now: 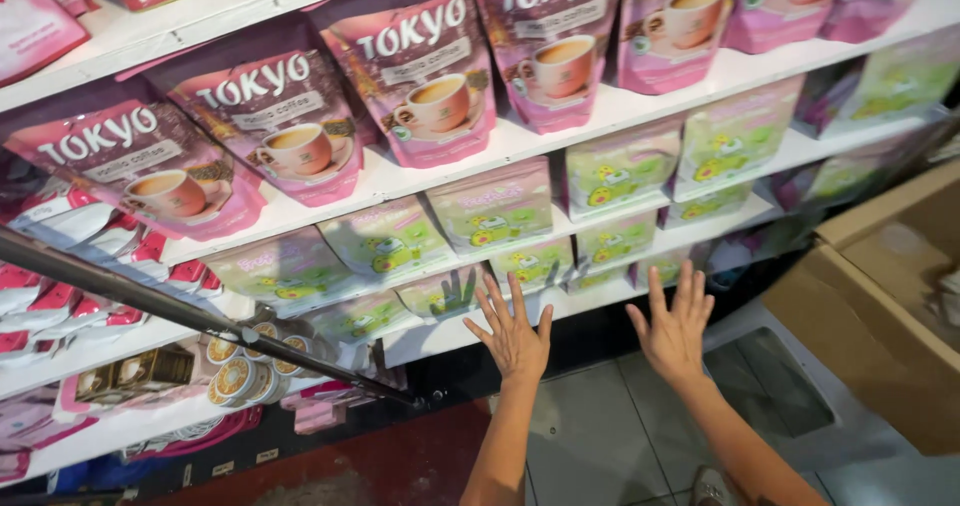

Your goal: The person wipes packages of avocado milk and Tokyo vanilla coffee with a cloth while taking them from a cardboard box. The person then places the packages onto the store shelves, arranging them neatly in rows.

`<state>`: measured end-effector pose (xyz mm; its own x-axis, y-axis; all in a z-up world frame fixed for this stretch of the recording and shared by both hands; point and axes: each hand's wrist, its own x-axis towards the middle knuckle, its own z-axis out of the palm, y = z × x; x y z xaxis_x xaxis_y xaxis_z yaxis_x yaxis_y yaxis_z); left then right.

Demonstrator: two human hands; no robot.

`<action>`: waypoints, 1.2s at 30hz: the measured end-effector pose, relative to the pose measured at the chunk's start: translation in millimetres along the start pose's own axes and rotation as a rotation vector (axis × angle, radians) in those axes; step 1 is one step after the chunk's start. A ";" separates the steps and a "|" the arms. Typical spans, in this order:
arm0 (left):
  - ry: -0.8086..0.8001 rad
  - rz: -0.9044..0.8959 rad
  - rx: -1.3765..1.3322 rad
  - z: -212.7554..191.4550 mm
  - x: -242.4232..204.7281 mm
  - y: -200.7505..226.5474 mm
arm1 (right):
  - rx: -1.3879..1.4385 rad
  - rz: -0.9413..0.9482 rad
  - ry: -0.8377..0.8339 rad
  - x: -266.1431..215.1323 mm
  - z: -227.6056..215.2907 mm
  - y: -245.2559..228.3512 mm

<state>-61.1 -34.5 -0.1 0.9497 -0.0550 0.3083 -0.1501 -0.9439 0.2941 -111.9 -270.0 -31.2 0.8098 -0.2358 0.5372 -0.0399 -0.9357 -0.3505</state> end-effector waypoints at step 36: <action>-0.165 0.159 -0.103 72.5 -143.8 321.8 | -0.069 0.155 -0.216 -59.7 -153.8 314.6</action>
<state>-226.0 -354.0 -15.4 0.9425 -0.2610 0.2086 -0.3208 -0.8814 0.3467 -262.8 -590.7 -55.5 0.8968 -0.3233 0.3020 -0.2071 -0.9100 -0.3591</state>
